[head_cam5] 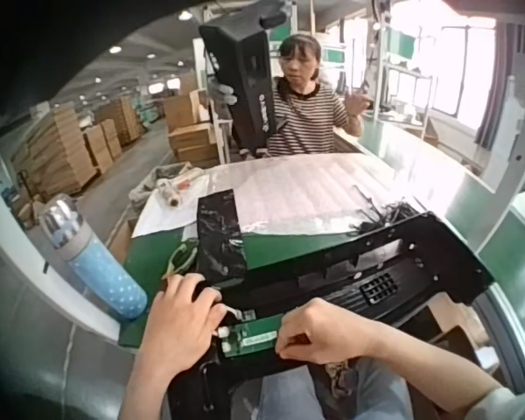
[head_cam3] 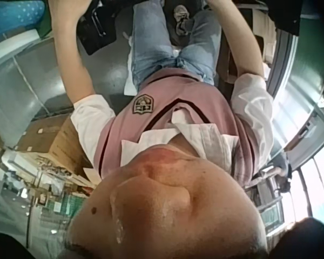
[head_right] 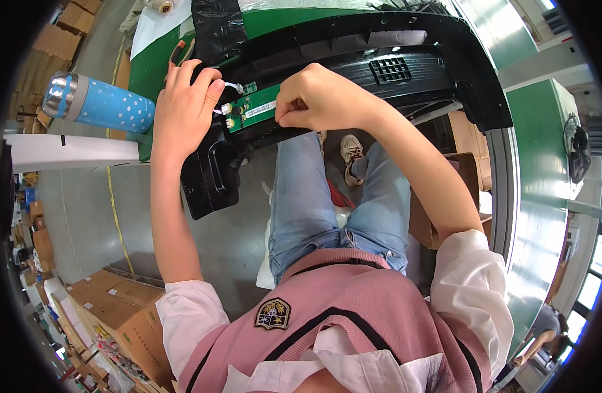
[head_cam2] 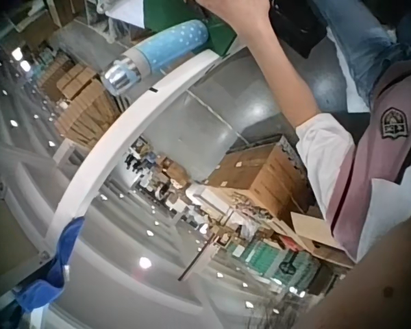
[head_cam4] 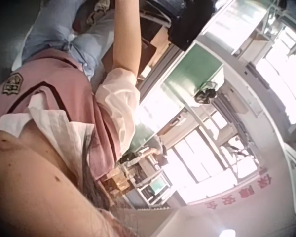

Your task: Assembling electronic components by inserting a circuit board into a plastic housing and connecting wiring harnesses.

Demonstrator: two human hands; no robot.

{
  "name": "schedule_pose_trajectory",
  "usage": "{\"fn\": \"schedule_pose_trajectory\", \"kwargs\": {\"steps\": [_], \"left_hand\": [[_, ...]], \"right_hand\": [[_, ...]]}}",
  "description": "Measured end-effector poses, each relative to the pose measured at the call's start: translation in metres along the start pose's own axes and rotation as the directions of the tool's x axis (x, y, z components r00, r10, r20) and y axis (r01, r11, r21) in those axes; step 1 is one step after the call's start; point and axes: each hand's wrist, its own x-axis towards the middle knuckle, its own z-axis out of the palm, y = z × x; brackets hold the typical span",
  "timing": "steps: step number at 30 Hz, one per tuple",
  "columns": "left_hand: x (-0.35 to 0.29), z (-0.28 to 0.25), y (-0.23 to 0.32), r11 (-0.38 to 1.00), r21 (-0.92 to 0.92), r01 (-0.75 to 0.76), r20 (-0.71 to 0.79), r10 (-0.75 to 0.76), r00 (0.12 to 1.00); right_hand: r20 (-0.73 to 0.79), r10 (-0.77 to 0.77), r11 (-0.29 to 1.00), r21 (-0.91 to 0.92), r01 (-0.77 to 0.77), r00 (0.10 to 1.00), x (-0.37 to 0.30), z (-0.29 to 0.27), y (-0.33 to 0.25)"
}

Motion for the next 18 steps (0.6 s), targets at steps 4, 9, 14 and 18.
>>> {"fn": "schedule_pose_trajectory", "kwargs": {"steps": [4, 9, 14, 18], "left_hand": [[0.0, 0.002, -0.006, 0.997, -0.065, -0.03, -0.08, 0.025, 0.996], [0.007, -0.003, 0.002, 0.995, -0.073, -0.066, -0.102, 0.058, 0.993], [0.012, -0.001, -0.005, 0.977, -0.189, -0.099, -0.101, 0.081, 0.992], [0.009, -0.013, -0.01, 0.952, -0.307, -0.001, -0.047, -0.014, 0.999]], "right_hand": [[-0.042, 0.159, 0.962, -0.216, -0.165, 0.986, 0.007, 0.013, -0.01], [-0.058, 0.076, 0.721, -0.687, -0.095, 0.995, 0.004, 0.021, -0.033], [0.006, 0.188, 0.543, -0.834, -0.099, 0.982, -0.003, 0.0, -0.05], [-0.32, 0.137, 0.602, -0.725, -0.335, 0.938, 0.004, -0.078, -0.038]]}}
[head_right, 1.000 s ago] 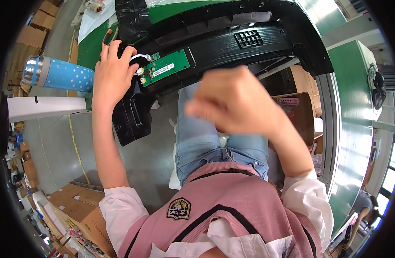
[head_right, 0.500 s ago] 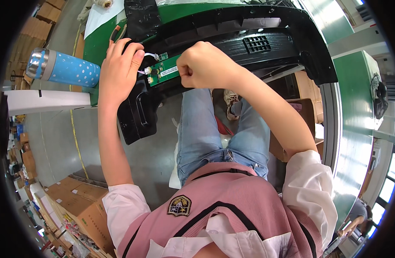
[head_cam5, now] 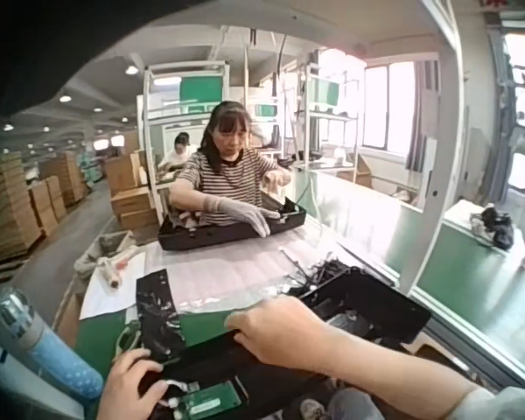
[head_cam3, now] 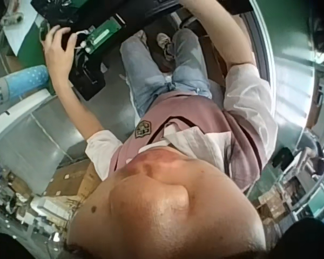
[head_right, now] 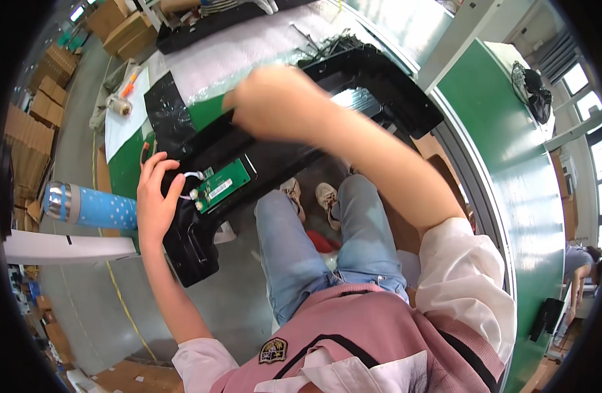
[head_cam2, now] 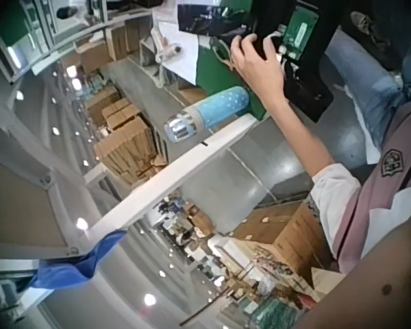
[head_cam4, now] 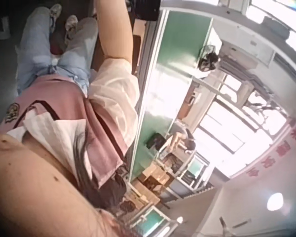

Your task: Assembling electronic components by inserting a circuit board into a plastic housing and connecting wiring harnesses.

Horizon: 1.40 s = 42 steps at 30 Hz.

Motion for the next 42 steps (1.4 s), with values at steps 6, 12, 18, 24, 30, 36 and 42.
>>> {"fn": "schedule_pose_trajectory", "kwargs": {"steps": [6, 12, 18, 24, 30, 36, 42], "left_hand": [[0.009, 0.002, -0.001, 0.995, -0.098, -0.023, -0.135, 0.01, 0.991], [0.004, 0.006, -0.013, 0.95, -0.236, 0.203, -0.147, -0.242, 0.959], [0.007, 0.006, -0.01, 0.947, -0.219, 0.235, -0.08, -0.258, 0.963], [0.014, 0.004, -0.008, 0.977, -0.174, 0.119, -0.108, -0.139, 0.984], [0.056, -0.013, 0.058, 0.969, 0.026, -0.245, -0.497, 0.225, 0.838], [0.087, -0.054, 0.145, 0.813, 0.17, -0.556, -0.502, 0.558, 0.661], [0.049, -0.063, 0.15, 0.923, -0.051, -0.38, -0.333, 0.343, 0.878]], "right_hand": [[0.067, 0.133, 0.991, -0.032, -0.131, 0.989, 0.052, 0.049, 0.195], [0.306, 0.132, 0.983, -0.165, -0.084, 0.943, 0.066, 0.074, 0.184], [-0.235, 0.175, 0.981, -0.043, -0.191, 0.956, 0.067, 0.006, 0.165], [-0.692, 0.296, 0.954, 0.249, -0.167, 0.658, 0.052, -0.079, 0.111], [-0.728, 0.289, 0.894, 0.438, 0.097, 0.622, 0.017, -0.055, 0.055], [-0.603, 0.464, 0.437, 0.793, 0.425, 0.649, -0.008, -0.045, -0.048], [-0.301, 0.455, 0.38, 0.917, 0.123, 0.838, -0.024, -0.033, -0.053]]}}
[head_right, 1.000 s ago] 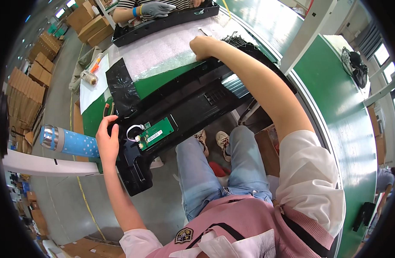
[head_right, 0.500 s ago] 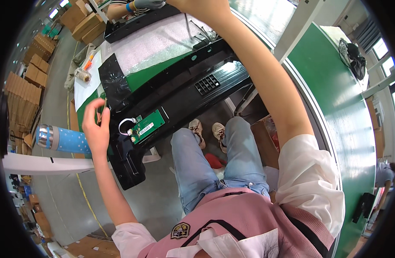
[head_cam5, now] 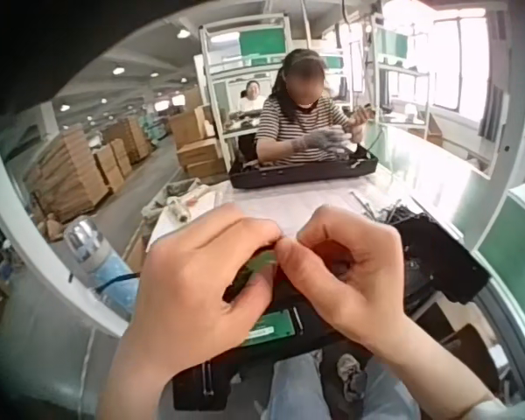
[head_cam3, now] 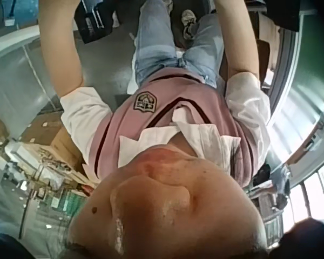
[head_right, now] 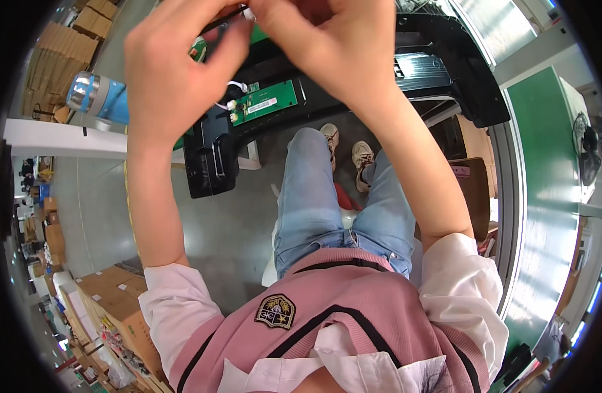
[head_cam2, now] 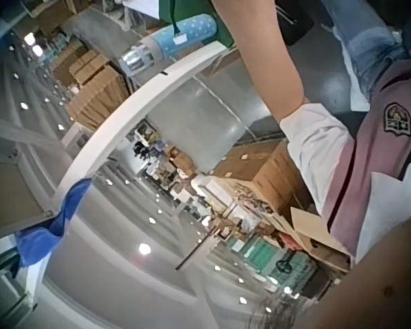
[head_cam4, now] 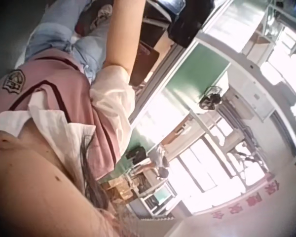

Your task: Assembling electronic components by inserting a circuit board into a plastic housing and connecting wiring harnesses.

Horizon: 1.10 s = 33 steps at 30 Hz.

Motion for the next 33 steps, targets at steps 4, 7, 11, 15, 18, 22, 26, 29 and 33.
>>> {"fn": "schedule_pose_trajectory", "kwargs": {"steps": [4, 7, 11, 15, 18, 22, 26, 29, 33], "left_hand": [[-0.03, 0.001, -0.014, 0.995, 0.077, -0.058, 0.102, 0.05, 0.994], [-0.059, 0.015, -0.038, 0.943, 0.257, -0.212, 0.009, 0.217, 0.976], [-0.078, 0.013, -0.047, 0.915, 0.359, -0.186, 0.236, 0.104, 0.966], [-0.098, 0.011, -0.068, 0.928, 0.37, -0.033, 0.484, -0.162, 0.86], [-0.111, 0.005, -0.09, 0.905, 0.424, -0.039, 0.601, -0.249, 0.76], [-0.116, 0.022, -0.098, 0.862, 0.504, -0.053, 0.643, -0.334, 0.69], [-0.115, 0.021, -0.103, 0.887, 0.461, 0.016, 0.663, -0.356, 0.659], [-0.114, 0.019, -0.103, 0.908, 0.415, 0.051, 0.679, -0.347, 0.647], [-0.115, 0.017, -0.099, 0.916, 0.397, 0.05, 0.683, -0.331, 0.651]], "right_hand": [[0.18, -0.262, 0.868, -0.385, 0.313, 0.948, -0.013, 0.018, 0.002], [0.11, -0.383, 0.75, -0.543, 0.378, 0.917, -0.026, 0.034, 0.014], [0.233, -0.351, 0.585, -0.702, 0.406, 0.907, -0.047, 0.05, 0.036], [0.361, -0.264, 0.752, -0.504, 0.425, 0.895, -0.054, 0.045, 0.071], [0.347, -0.123, 0.729, -0.604, 0.321, 0.93, -0.054, 0.034, 0.084], [0.343, -0.041, 0.63, -0.72, 0.29, 0.938, -0.057, 0.023, 0.104], [0.297, 0.022, 0.577, -0.783, 0.231, 0.954, -0.061, 0.026, 0.113], [0.272, 0.075, 0.556, -0.81, 0.186, 0.959, -0.06, 0.029, 0.114], [0.28, 0.129, 0.519, -0.836, 0.176, 0.951, -0.06, 0.032, 0.114]]}}
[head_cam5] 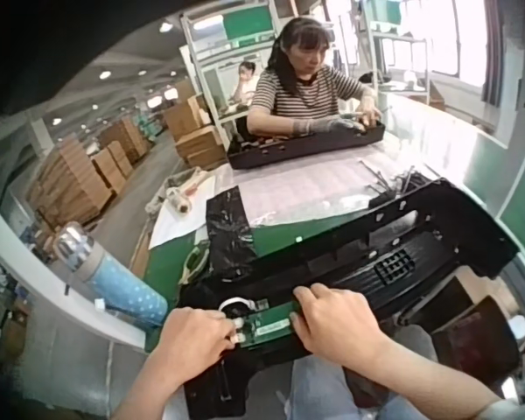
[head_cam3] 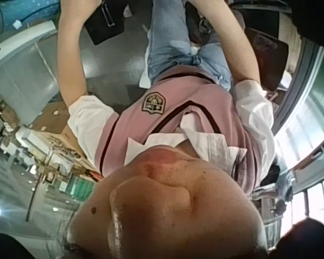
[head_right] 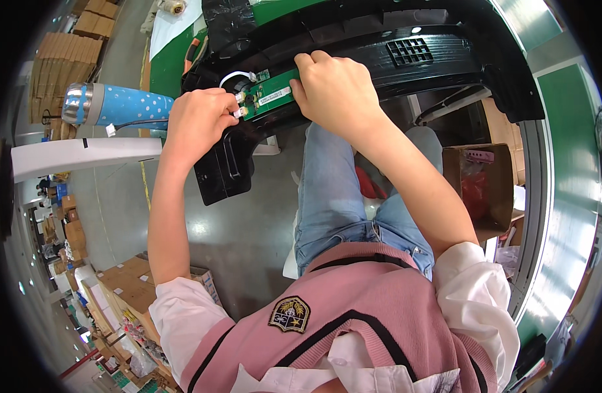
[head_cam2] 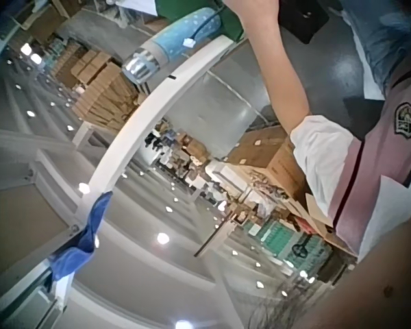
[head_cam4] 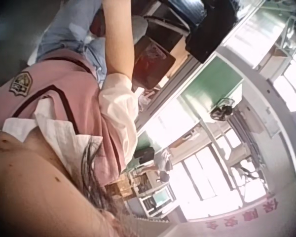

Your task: Assembling electronic components by inserting a circuit board into a plastic housing and connecting wiring harnesses.

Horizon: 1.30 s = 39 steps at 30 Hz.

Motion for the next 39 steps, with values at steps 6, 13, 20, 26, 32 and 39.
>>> {"fn": "schedule_pose_trajectory", "kwargs": {"steps": [6, 13, 20, 26, 32, 39], "left_hand": [[0.003, 0.0, 0.008, 0.979, 0.183, -0.089, -0.014, 0.093, 0.996], [0.012, 0.002, -0.003, 0.954, 0.195, -0.228, -0.007, 0.233, 0.972], [0.019, -0.006, -0.001, 0.831, 0.333, -0.445, -0.053, 0.488, 0.871], [0.012, -0.01, 0.021, 0.889, 0.207, -0.409, -0.216, 0.449, 0.867], [0.033, -0.031, 0.002, 0.989, 0.074, -0.132, -0.551, 0.15, 0.821], [0.045, 0.009, -0.034, 0.923, -0.383, 0.033, -0.132, -0.09, 0.987]], "right_hand": [[0.02, -0.014, 0.999, -0.029, 0.015, 1.0, 0.0, 0.001, -0.002], [0.059, -0.053, 0.998, -0.025, 0.054, 0.997, 0.003, 0.003, -0.001], [0.041, -0.147, 0.989, -0.001, 0.147, 0.988, 0.009, -0.004, 0.001], [-0.013, -0.045, 0.997, 0.061, 0.046, 0.999, -0.005, -0.007, 0.009], [-0.087, -0.453, 0.875, 0.147, 0.461, 0.887, -0.046, -0.058, 0.041], [-0.103, -0.522, 0.852, -0.12, 0.51, 0.847, -0.075, -0.066, 0.045]]}}
